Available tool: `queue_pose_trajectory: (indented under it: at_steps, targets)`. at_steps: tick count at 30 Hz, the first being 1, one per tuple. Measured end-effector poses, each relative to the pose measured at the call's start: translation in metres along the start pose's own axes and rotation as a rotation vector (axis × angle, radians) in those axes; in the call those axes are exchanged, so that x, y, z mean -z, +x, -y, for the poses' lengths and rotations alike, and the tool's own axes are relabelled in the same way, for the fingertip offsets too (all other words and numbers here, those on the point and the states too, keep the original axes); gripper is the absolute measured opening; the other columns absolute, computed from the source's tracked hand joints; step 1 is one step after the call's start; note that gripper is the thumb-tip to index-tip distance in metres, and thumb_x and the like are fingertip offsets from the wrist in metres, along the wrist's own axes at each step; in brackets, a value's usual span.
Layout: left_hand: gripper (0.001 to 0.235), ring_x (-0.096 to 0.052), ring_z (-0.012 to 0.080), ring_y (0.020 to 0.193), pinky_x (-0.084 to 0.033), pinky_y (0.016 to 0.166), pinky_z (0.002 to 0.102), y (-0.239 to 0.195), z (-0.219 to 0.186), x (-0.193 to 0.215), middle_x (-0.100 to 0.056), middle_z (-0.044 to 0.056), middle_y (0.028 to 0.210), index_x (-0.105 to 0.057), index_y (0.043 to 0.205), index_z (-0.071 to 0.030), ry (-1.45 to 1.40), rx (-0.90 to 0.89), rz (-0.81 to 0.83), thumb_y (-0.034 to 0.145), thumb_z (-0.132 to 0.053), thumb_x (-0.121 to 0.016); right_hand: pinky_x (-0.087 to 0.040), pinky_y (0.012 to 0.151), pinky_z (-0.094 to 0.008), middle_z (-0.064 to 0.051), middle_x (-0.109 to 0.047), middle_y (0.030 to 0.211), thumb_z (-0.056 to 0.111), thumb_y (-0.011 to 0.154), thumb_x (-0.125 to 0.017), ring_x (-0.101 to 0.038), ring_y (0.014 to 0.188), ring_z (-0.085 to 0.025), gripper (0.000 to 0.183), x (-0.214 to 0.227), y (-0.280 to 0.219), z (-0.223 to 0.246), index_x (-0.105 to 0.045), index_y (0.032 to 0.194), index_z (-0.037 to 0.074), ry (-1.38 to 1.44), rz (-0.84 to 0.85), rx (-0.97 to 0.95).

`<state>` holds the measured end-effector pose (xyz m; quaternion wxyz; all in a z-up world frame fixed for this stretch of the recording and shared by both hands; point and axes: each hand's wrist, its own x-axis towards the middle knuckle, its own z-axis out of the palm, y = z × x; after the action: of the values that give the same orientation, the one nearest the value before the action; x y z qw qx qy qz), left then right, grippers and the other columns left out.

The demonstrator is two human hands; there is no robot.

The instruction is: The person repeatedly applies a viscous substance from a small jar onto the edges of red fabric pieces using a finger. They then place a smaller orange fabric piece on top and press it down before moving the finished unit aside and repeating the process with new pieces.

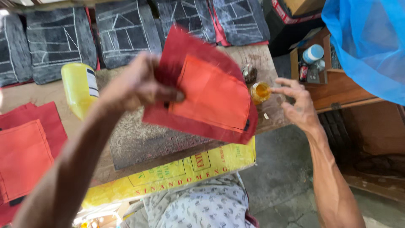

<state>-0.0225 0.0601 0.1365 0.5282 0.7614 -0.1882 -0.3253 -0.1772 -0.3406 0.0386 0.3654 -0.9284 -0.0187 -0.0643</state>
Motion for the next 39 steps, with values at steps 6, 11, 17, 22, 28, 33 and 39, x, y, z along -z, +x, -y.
queue_pose_trajectory:
  at_steps: [6,11,17,22,28,33,39]
  targets:
    - [0.016,-0.072,0.0140,0.063,-0.062,0.058,0.031,-0.020,0.110,-0.084,-0.077,0.009,0.078,-0.074,0.090,0.000,-0.407,0.162,-0.314,0.076,0.007,-0.078,-0.048,0.103,-0.040,-0.012,-0.064,0.137,-0.011,0.074,-0.055,-0.051,0.131,-0.031,0.049,-0.002,-0.003,0.024,-0.078,0.112,0.010,-0.256,-0.021,0.056]
    - [0.026,-0.066,0.0147,0.061,-0.053,0.055,0.032,-0.028,0.146,-0.106,-0.073,0.011,0.074,-0.070,0.087,0.003,-0.002,0.259,-0.520,0.072,-0.010,-0.086,-0.052,0.102,-0.035,-0.008,-0.070,0.131,-0.014,0.087,-0.050,-0.059,0.122,-0.021,0.046,-0.008,-0.031,0.051,-0.079,0.106,0.016,-0.105,-0.273,0.037]
    - [0.025,-0.066,0.0173,0.063,-0.055,0.057,0.035,-0.030,0.145,-0.099,-0.073,0.012,0.075,-0.071,0.090,0.003,0.022,0.201,-0.477,0.073,-0.012,-0.083,-0.060,0.087,-0.038,-0.010,-0.071,0.077,-0.008,0.084,-0.048,-0.070,0.077,-0.019,0.074,-0.110,-0.103,0.073,-0.045,0.156,0.010,0.984,0.072,-0.217]
    - [0.038,-0.071,0.0177,0.080,-0.057,0.072,0.034,-0.037,0.133,-0.088,-0.077,0.011,0.091,-0.072,0.105,0.002,0.086,-0.022,-0.512,0.071,-0.007,-0.085,-0.057,0.076,-0.037,-0.005,-0.054,0.062,-0.012,0.077,-0.041,-0.060,0.061,-0.017,0.100,-0.154,-0.123,0.068,-0.009,0.166,0.020,1.017,0.140,-0.501]
    - [0.050,-0.074,0.0174,0.086,-0.063,0.078,0.034,-0.037,0.129,-0.074,-0.078,0.009,0.102,-0.070,0.120,-0.003,0.020,0.052,-0.509,0.071,-0.004,-0.080,-0.058,0.073,-0.035,-0.003,-0.051,0.060,-0.013,0.074,-0.040,-0.053,0.056,-0.013,0.103,-0.168,-0.121,0.081,-0.012,0.167,0.021,0.977,0.116,-0.490]
    - [0.053,-0.075,0.0171,0.092,-0.062,0.084,0.033,-0.034,0.134,-0.069,-0.078,0.009,0.105,-0.069,0.122,-0.003,0.010,0.015,-0.527,0.070,-0.004,-0.082,-0.056,0.060,-0.028,-0.011,-0.059,0.072,-0.008,0.083,-0.046,-0.051,0.054,-0.009,0.094,-0.199,-0.119,0.120,-0.017,0.168,0.022,0.435,0.299,-0.295]
    - [0.053,-0.075,0.0193,0.091,-0.063,0.083,0.034,-0.034,0.138,-0.063,-0.078,0.011,0.104,-0.068,0.123,-0.003,0.024,0.055,-0.541,0.072,-0.004,-0.081,-0.058,0.053,-0.026,-0.003,-0.050,0.158,-0.010,0.079,-0.043,-0.054,0.057,-0.006,0.095,-0.213,-0.114,0.139,-0.023,0.167,0.017,0.723,0.315,-0.277]
